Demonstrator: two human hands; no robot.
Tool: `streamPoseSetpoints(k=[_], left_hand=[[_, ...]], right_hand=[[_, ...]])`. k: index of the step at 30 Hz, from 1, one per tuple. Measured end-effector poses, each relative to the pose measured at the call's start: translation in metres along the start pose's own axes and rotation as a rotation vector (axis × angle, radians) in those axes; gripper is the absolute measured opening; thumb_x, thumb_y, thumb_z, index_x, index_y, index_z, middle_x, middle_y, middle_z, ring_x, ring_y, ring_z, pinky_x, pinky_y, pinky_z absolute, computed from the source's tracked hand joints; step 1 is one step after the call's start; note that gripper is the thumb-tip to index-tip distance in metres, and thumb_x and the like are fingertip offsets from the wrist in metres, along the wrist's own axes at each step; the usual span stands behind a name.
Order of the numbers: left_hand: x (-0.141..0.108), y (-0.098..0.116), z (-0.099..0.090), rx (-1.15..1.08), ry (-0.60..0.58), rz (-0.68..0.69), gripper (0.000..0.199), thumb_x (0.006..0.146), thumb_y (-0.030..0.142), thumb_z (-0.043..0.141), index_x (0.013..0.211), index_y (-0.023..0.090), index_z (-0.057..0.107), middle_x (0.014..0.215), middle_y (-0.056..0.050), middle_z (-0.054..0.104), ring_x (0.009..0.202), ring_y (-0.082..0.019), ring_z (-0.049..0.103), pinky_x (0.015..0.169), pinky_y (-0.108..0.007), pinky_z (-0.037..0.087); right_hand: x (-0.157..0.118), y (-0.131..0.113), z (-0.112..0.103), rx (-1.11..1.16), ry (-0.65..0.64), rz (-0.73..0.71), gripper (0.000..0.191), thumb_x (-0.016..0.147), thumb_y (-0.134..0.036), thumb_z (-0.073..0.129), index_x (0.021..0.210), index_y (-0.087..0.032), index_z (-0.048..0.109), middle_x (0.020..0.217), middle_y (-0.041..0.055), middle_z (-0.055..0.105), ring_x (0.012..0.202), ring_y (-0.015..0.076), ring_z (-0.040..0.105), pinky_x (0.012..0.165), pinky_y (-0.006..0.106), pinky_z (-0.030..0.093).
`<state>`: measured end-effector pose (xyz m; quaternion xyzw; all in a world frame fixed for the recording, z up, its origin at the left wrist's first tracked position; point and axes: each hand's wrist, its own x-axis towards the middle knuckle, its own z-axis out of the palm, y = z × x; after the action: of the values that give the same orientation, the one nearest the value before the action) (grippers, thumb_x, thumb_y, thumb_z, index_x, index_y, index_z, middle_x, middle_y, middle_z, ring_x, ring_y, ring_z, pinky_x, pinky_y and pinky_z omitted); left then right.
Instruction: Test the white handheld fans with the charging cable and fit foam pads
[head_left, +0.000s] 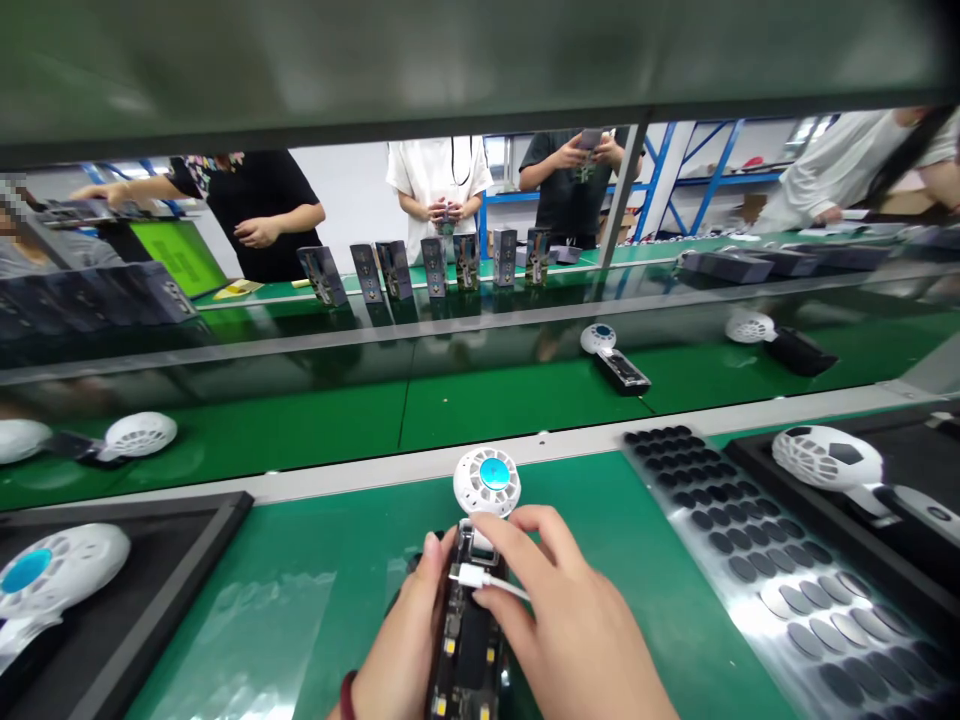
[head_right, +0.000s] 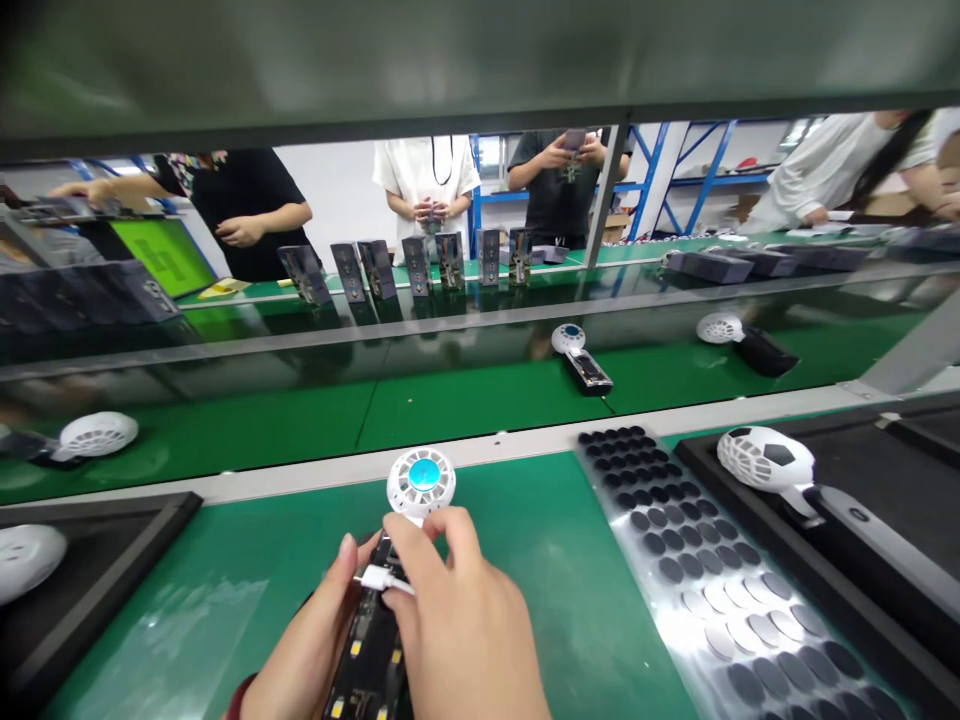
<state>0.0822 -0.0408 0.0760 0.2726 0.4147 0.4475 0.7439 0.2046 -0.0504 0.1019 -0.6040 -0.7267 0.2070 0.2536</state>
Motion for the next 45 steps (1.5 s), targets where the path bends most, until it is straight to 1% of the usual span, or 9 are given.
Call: streamPoseSetpoints(k=[4,8,11,14,20,23,36,40,45], left_hand=[[-0.003,-0.002,-0.001,0.065,0.022,-0.098,0.052,0.077,0.055,0.040,0.118,0.023,0.041,0.075,-0.005,0.067,0.054,-0.018,0.062,0.047,-0.026,0.042],[-0.006,-0.001,-0.006,0.054,-0.083,-0.072,0.055,0.077,0.051,0.042,0.120,0.020,0.030,0.061,-0.004,0.064,0.045,-0.018,0.059,0.044,-0.025,0.040],[-0.006,0.001,-0.009,0.041,-0.188,0.034,0.055,0.075,0.042,0.049,0.117,0.018,0.024,0.064,-0.005,0.064,0.047,-0.017,0.058,0.047,-0.026,0.042],[-0.004,0.000,-0.011,0.042,-0.218,0.057,0.057,0.075,0.037,0.052,0.117,0.019,0.017,0.064,-0.004,0.063,0.047,-0.016,0.057,0.046,-0.025,0.042],[-0.002,-0.001,-0.014,-0.022,-0.242,0.104,0.021,0.079,0.031,0.047,0.095,0.020,0.041,0.082,-0.003,0.060,0.051,-0.013,0.057,0.045,-0.025,0.042],[-0.002,0.002,-0.016,-0.032,-0.255,0.099,0.016,0.080,0.030,0.046,0.091,0.019,0.044,0.082,-0.003,0.060,0.052,-0.013,0.057,0.046,-0.026,0.042],[0.000,0.005,-0.020,-0.113,-0.305,0.062,0.018,0.081,0.034,0.044,0.085,0.017,0.049,0.058,-0.004,0.062,0.049,-0.013,0.055,0.048,-0.024,0.042],[0.001,0.006,-0.023,-0.143,-0.359,-0.046,0.032,0.079,0.045,0.040,0.086,0.016,0.051,0.060,-0.006,0.064,0.049,-0.015,0.059,0.047,-0.023,0.041],[-0.001,0.009,-0.020,-0.159,-0.246,-0.172,0.054,0.077,0.059,0.030,0.082,0.011,0.056,0.055,-0.007,0.061,0.045,-0.014,0.058,0.045,-0.021,0.038]], right_hand=[[0.008,0.008,-0.003,0.510,-0.061,0.169,0.036,0.068,-0.014,0.053,0.099,-0.033,0.051,0.091,-0.0023,0.047,0.074,0.0154,0.053,0.067,0.028,0.041],[0.016,0.021,0.000,0.947,-0.020,0.314,0.021,0.078,-0.039,0.048,0.094,-0.025,0.050,0.057,-0.0074,0.031,0.051,0.0101,0.037,0.049,0.021,0.031],[0.017,0.028,0.008,1.069,0.033,0.356,0.032,0.079,-0.052,0.044,0.088,-0.022,0.047,0.049,-0.0101,0.019,0.045,0.0090,0.018,0.042,0.022,0.015],[0.015,0.028,0.015,1.118,0.016,0.327,0.035,0.080,-0.056,0.039,0.078,-0.021,0.045,0.048,-0.0103,0.016,0.045,0.0090,0.013,0.042,0.023,0.012],[0.008,0.022,0.014,0.871,-0.012,0.194,0.040,0.081,-0.054,0.036,0.059,-0.020,0.032,0.057,-0.0062,0.028,0.054,0.0107,0.027,0.050,0.022,0.024],[0.007,0.022,0.013,0.731,-0.042,0.120,0.037,0.081,-0.049,0.035,0.057,-0.021,0.030,0.056,-0.0061,0.026,0.054,0.0116,0.027,0.050,0.023,0.024],[0.008,0.026,0.011,0.426,-0.026,-0.270,0.031,0.085,-0.030,0.030,0.056,-0.021,0.026,0.054,-0.0049,0.034,0.050,0.0103,0.036,0.048,0.020,0.027],[0.008,0.024,0.009,0.396,-0.082,-0.286,0.030,0.085,-0.028,0.031,0.057,-0.020,0.029,0.054,-0.0044,0.039,0.051,0.0101,0.040,0.050,0.020,0.029],[0.009,0.024,0.011,0.307,-0.108,-0.242,0.030,0.085,-0.029,0.031,0.056,-0.020,0.029,0.054,-0.0041,0.040,0.052,0.0105,0.041,0.050,0.020,0.029]])
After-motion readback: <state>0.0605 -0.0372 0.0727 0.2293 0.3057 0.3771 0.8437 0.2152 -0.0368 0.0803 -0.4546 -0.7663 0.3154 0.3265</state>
